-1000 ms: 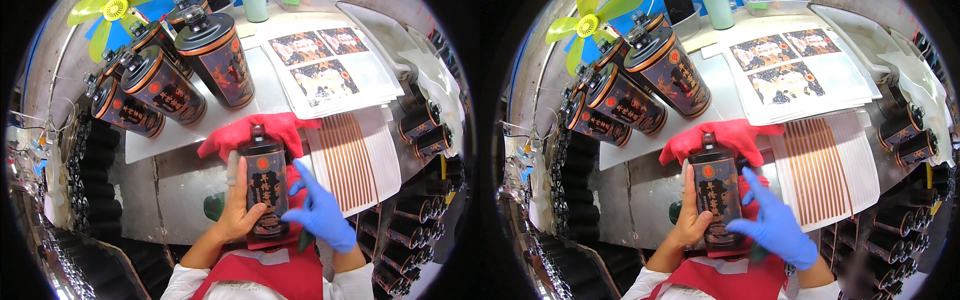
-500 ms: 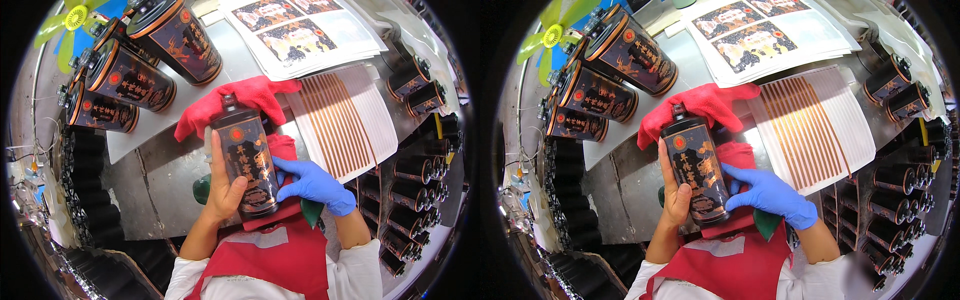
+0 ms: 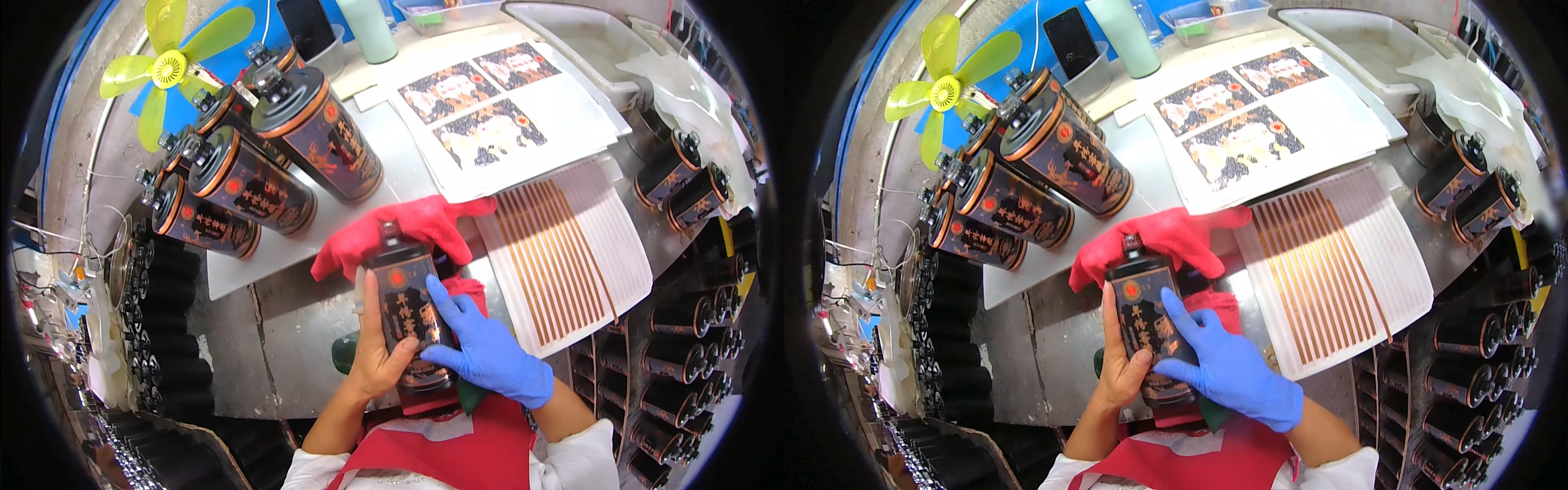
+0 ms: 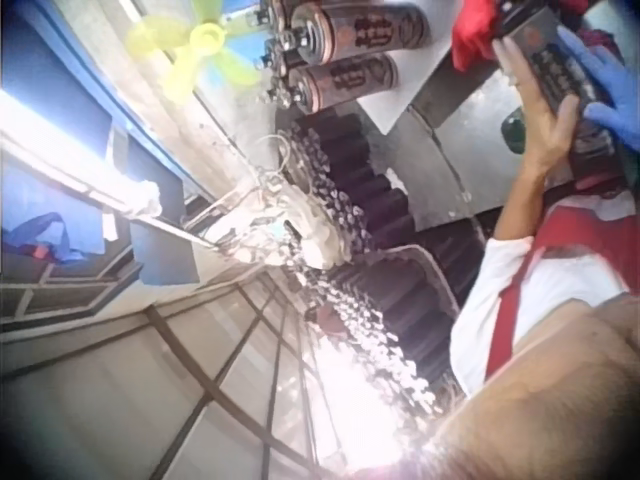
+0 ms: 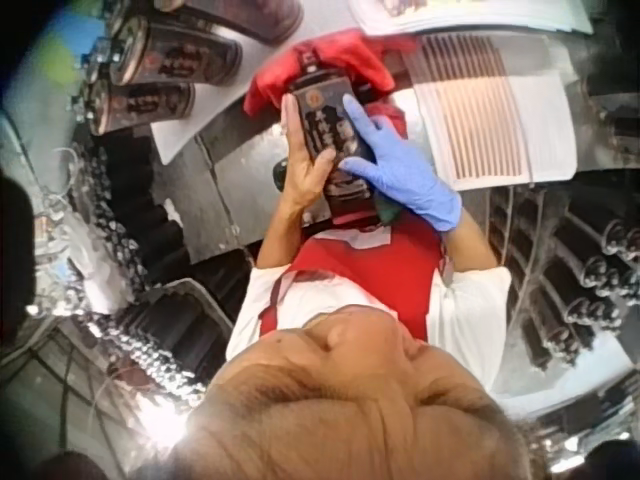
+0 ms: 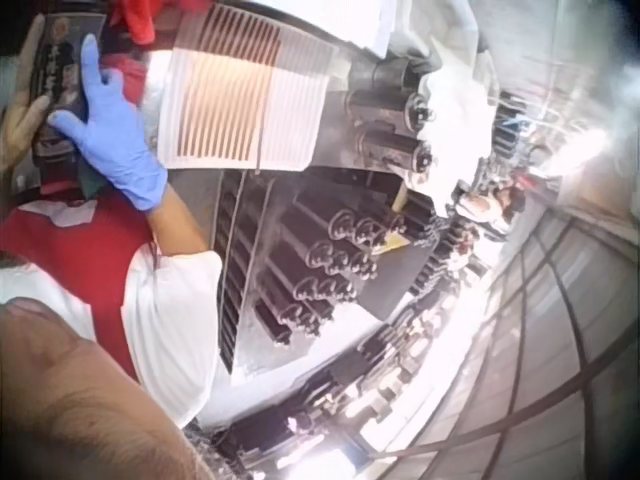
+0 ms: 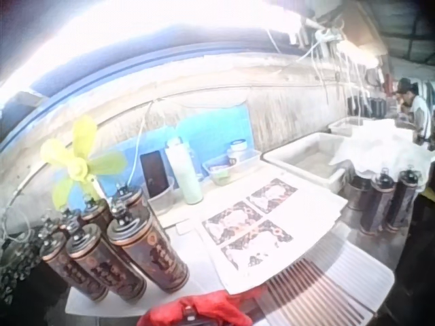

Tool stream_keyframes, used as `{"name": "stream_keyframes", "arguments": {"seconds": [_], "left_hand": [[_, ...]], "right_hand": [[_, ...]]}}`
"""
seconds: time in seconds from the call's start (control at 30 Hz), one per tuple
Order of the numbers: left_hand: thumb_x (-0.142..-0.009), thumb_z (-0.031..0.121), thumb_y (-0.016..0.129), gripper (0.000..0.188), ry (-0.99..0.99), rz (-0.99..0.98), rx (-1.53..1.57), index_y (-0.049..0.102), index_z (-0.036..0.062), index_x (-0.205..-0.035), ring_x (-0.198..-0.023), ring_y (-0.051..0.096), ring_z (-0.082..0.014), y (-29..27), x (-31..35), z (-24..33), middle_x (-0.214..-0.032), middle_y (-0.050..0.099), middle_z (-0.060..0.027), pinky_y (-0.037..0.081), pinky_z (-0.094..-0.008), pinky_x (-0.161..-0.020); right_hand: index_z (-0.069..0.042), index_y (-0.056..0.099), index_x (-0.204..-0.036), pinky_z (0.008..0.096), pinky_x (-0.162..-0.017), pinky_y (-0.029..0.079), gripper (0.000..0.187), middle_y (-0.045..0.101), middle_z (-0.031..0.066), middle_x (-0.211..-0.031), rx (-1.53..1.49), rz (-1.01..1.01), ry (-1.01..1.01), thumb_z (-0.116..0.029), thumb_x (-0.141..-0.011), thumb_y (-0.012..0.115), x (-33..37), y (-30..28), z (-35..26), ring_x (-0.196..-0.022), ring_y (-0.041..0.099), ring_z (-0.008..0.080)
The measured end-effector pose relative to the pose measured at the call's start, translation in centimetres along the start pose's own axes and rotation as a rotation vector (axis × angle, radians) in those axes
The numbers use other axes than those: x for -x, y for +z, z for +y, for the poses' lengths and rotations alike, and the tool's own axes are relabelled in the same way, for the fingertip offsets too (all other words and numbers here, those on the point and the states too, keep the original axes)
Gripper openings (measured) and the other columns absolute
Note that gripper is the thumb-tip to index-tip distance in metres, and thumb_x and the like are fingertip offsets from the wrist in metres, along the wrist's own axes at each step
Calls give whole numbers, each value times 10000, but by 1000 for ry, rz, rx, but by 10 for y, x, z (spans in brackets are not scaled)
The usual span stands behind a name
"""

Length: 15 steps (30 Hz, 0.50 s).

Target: The person applies decorative labels and copper-colored strips to cylindrical black containers. They wipe the containers with a green cloth, align and press the labels, and smooth the strips around the rims. The person handles the containers one at a time and places finished units on a nearby table.

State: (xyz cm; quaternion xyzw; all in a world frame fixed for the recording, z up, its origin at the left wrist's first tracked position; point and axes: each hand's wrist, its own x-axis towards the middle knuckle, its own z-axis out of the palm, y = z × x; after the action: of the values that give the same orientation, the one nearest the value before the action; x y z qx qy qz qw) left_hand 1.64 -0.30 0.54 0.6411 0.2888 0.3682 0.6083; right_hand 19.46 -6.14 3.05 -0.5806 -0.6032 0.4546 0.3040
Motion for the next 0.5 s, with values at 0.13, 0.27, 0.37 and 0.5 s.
{"name": "stream_keyframes", "arguments": {"seconds": [0.13, 0.27, 0.37, 0.5], "left_hand": [[-841, 186, 598, 939, -15, -30, -74, -101, 12, -1444, -1253, 388, -282, -7, 1, -5, -1436, 239, -211, 325, -366, -1023], [-812, 186, 629, 994, -46, -48, -191, -123, 44, -1446, -1276, 368, -287, -14, 2, -8, -1444, 220, -205, 322, -373, -1028], [-817, 176, 626, 1021, -36, -7, 77, -181, 101, -1439, -1264, 390, -281, -4, -1, -9, -1436, 249, -204, 331, -378, -1027], [-833, 213, 628, 1059, -9, -45, 172, -254, 97, -1407, -1220, 446, -280, -3, -3, -8, -1408, 306, -207, 345, -375, -1018]], "right_hand": [[-209, 104, -1474, 421, -783, 483, 887, 471, 202, -1150, 5, -34, 21, -554, -807, 576, 3, -2, 7, -934, 576, 407], [-210, 51, -1476, 430, -802, 480, 949, 463, 220, -1165, 59, 8, 36, -568, -787, 596, -4, -12, 3, -939, 571, 427], [-179, 13, -1477, 429, -875, 449, 977, 442, 232, -1232, -11, -82, 84, -540, -793, 610, -25, -15, -8, -1060, 521, 432], [-125, 12, -1474, 404, -963, 389, 1008, 415, 243, -1283, -264, 2, -15, -507, -784, 641, -27, -2, 17, -1181, 454, 402]]}}
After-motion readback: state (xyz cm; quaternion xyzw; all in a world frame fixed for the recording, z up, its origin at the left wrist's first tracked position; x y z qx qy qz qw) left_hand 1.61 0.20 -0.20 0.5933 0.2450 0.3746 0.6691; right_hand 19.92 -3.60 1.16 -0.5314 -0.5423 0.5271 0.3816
